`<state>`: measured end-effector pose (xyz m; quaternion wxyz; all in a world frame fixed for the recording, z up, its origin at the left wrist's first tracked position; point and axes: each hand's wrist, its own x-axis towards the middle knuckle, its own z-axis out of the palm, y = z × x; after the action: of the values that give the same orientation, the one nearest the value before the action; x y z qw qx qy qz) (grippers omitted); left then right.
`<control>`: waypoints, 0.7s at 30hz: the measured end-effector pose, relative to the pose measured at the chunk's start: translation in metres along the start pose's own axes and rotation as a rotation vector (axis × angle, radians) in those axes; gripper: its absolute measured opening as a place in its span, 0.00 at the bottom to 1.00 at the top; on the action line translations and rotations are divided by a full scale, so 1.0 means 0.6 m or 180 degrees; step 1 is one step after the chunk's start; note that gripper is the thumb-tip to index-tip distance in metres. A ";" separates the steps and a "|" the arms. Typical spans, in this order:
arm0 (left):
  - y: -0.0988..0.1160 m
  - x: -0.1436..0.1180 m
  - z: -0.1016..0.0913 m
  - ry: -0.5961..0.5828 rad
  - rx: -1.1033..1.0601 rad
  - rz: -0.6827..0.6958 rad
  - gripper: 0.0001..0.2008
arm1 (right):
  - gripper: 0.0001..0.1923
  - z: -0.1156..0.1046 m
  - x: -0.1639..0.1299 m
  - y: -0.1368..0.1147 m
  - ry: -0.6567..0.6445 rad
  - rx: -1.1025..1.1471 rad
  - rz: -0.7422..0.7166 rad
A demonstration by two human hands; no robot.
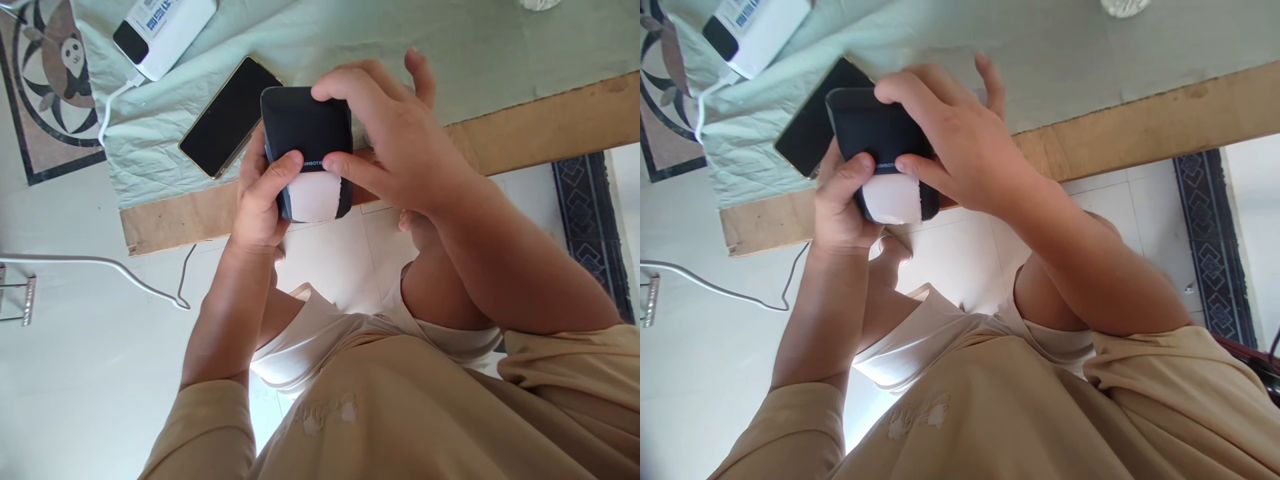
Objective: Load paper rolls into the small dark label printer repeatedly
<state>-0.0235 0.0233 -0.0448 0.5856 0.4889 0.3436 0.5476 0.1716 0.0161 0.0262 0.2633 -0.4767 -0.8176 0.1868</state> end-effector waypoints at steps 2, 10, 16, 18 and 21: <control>-0.002 0.002 -0.002 0.0049 0.0011 -0.0040 0.27 | 0.24 -0.001 0.000 0.000 -0.0025 -0.0017 0.0041; 0.012 0.006 -0.007 -0.0305 0.0041 0.0102 0.23 | 0.26 0.004 -0.011 -0.011 0.0019 -0.0168 -0.0021; 0.033 0.019 -0.010 -0.0623 0.0170 -0.0111 0.26 | 0.27 -0.015 -0.032 0.017 0.0483 -0.0463 0.0057; 0.037 0.018 -0.004 -0.0729 0.0251 -0.0099 0.26 | 0.28 -0.030 -0.041 0.037 0.0678 -0.0360 0.0157; 0.043 0.014 0.007 -0.0701 0.0266 -0.0021 0.23 | 0.28 -0.051 -0.054 0.060 0.0798 -0.0090 0.0163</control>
<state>-0.0262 0.0290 -0.0183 0.6007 0.5691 0.3013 0.4739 0.2277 0.0061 0.0221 0.3519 -0.5207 -0.7684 0.1207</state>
